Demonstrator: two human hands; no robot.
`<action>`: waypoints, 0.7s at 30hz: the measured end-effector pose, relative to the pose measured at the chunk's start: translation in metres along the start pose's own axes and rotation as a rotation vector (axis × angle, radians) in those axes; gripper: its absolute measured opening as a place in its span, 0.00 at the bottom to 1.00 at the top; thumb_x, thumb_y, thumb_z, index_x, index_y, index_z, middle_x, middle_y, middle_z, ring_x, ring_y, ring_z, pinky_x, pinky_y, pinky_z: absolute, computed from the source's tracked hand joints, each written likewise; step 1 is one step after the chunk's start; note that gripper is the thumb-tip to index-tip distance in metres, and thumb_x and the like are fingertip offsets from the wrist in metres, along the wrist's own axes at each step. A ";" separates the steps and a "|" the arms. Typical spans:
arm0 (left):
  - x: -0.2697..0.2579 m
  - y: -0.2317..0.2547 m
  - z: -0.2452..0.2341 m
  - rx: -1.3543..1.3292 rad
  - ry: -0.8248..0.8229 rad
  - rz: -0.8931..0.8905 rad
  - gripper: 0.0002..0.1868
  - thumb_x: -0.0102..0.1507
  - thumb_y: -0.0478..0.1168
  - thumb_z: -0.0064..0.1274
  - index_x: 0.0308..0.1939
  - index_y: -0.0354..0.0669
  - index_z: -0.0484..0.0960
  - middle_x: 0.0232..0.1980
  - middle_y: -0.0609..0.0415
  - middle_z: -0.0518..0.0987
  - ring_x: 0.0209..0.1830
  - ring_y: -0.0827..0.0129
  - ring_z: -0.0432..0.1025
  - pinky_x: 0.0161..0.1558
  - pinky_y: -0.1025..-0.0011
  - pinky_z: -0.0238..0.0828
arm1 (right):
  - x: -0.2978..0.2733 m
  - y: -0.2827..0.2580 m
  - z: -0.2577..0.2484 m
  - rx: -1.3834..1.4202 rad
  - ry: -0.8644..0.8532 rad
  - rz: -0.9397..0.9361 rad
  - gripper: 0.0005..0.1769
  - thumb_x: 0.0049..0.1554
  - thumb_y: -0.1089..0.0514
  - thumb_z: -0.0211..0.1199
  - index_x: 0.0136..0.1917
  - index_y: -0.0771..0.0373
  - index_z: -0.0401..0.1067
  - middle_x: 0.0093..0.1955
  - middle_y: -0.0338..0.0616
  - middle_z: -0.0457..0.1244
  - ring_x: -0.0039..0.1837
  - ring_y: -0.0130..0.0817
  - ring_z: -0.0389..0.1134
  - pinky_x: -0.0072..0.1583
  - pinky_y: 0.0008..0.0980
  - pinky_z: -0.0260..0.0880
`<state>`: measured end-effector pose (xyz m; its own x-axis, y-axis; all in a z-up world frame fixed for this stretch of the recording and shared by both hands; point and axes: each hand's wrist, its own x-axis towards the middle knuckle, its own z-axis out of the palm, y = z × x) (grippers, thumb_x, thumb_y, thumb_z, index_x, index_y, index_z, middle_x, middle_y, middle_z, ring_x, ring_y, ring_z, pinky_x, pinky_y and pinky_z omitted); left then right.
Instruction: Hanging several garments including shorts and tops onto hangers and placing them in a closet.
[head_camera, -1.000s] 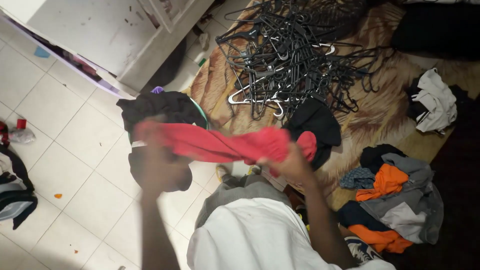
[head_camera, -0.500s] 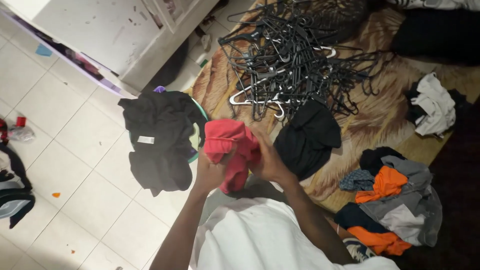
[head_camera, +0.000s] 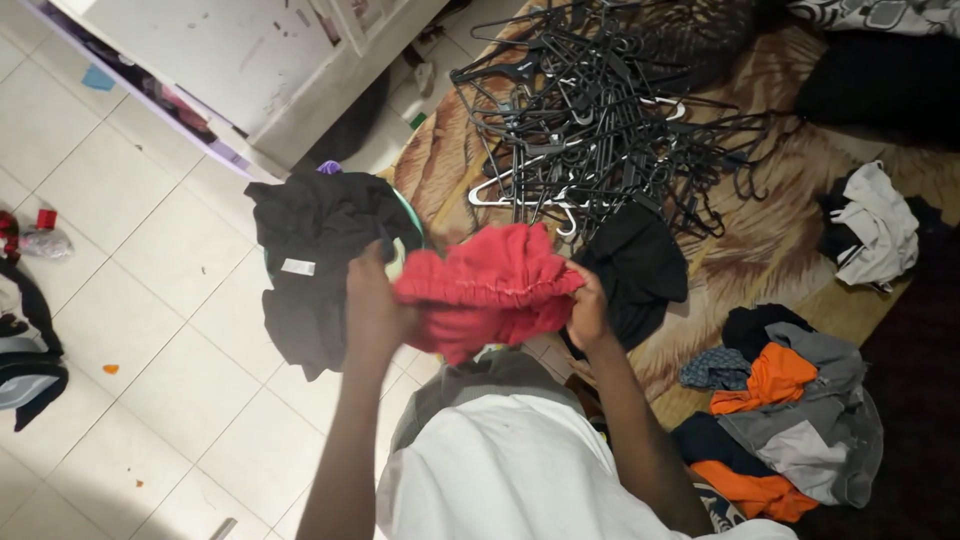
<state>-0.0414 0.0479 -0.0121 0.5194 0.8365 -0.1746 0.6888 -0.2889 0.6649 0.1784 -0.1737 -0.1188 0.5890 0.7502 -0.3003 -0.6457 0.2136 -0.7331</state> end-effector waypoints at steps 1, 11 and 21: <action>-0.005 0.015 0.001 -0.002 0.002 -0.002 0.40 0.49 0.32 0.60 0.67 0.35 0.70 0.49 0.34 0.77 0.50 0.46 0.74 0.54 0.60 0.71 | -0.007 -0.005 0.018 -0.002 -0.002 0.001 0.31 0.52 0.70 0.44 0.68 0.73 0.69 0.63 0.54 0.69 0.63 0.40 0.72 0.67 0.35 0.70; -0.034 0.033 0.044 -0.528 -0.250 0.240 0.43 0.53 0.23 0.54 0.73 0.39 0.64 0.50 0.41 0.83 0.50 0.46 0.80 0.51 0.59 0.75 | -0.039 -0.053 0.133 -0.971 -0.173 -0.174 0.34 0.42 0.67 0.76 0.62 0.63 0.69 0.54 0.45 0.68 0.58 0.28 0.69 0.60 0.29 0.70; -0.031 0.057 0.026 -0.482 -0.324 0.053 0.36 0.47 0.35 0.71 0.58 0.42 0.74 0.43 0.44 0.85 0.46 0.57 0.83 0.50 0.66 0.77 | -0.018 -0.035 0.080 -1.178 0.101 -0.433 0.24 0.48 0.70 0.64 0.59 0.64 0.73 0.54 0.51 0.71 0.57 0.37 0.75 0.56 0.31 0.72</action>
<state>-0.0051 -0.0067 0.0126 0.7276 0.6193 -0.2950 0.3888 -0.0180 0.9211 0.1511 -0.1447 -0.0384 0.7119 0.6960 0.0934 0.4034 -0.2965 -0.8656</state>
